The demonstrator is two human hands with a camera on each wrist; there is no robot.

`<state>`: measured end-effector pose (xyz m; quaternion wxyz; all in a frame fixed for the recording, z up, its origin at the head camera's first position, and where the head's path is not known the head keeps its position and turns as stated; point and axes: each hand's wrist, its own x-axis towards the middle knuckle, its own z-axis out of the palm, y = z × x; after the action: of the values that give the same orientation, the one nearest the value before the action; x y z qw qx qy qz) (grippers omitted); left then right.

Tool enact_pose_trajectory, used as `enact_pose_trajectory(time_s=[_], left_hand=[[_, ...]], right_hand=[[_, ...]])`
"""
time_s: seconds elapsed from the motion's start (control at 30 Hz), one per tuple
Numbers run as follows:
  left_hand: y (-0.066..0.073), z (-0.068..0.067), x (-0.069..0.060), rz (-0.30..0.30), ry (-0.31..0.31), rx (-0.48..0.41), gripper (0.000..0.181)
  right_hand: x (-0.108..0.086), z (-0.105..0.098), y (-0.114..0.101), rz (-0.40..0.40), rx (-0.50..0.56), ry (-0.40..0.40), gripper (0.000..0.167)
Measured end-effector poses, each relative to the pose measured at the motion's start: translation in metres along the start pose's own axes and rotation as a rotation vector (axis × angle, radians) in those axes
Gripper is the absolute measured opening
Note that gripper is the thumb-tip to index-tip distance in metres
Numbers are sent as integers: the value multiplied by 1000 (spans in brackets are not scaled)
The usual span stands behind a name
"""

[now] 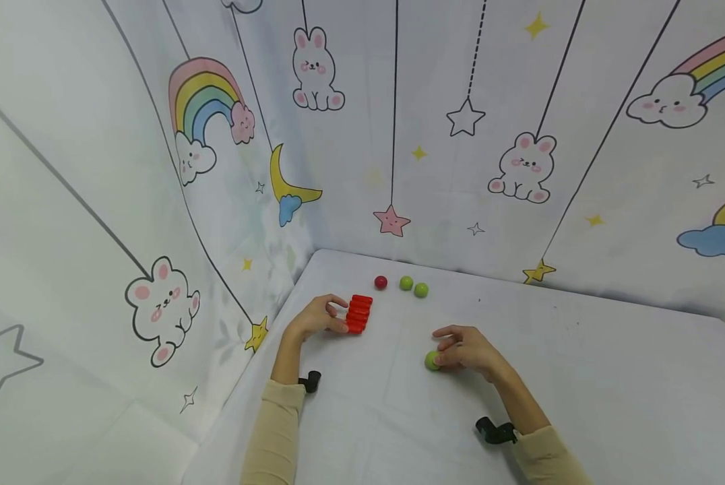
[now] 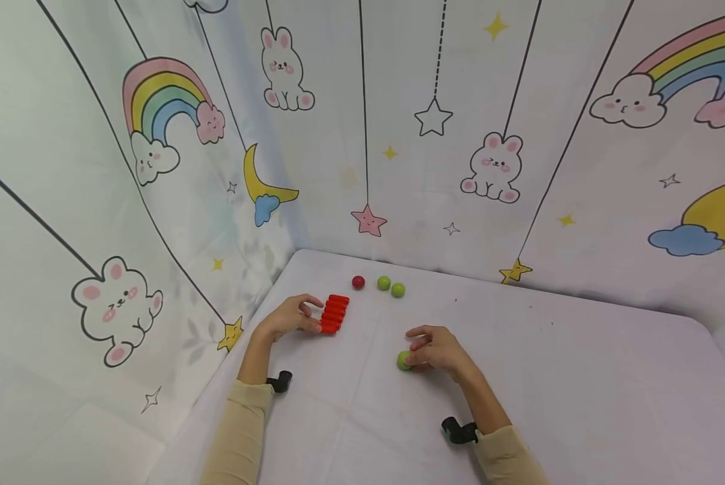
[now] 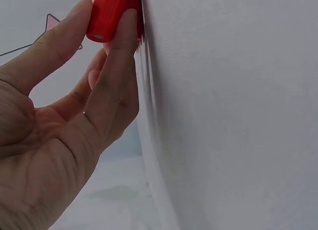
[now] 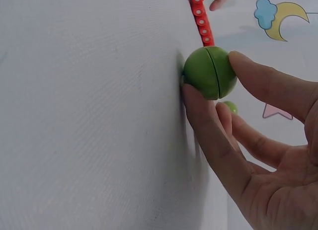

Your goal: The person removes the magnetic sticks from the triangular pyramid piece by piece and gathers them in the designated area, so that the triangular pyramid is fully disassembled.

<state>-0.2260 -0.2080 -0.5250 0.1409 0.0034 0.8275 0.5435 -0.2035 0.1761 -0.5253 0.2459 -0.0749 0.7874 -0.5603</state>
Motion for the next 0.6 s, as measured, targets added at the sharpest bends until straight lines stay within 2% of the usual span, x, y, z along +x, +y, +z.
enact_pose_trajectory(time_s=[0.17, 0.4, 0.6], left_hand=[[-3, 2, 1, -19, 15, 39, 57], [-3, 6, 1, -72, 82, 157, 53], [-3, 9, 3, -69, 103, 218, 53]], right_hand=[[1, 2, 0, -2, 8, -1, 61], [1, 6, 0, -14, 14, 6, 62], [5, 5, -4, -53, -71, 74, 61]])
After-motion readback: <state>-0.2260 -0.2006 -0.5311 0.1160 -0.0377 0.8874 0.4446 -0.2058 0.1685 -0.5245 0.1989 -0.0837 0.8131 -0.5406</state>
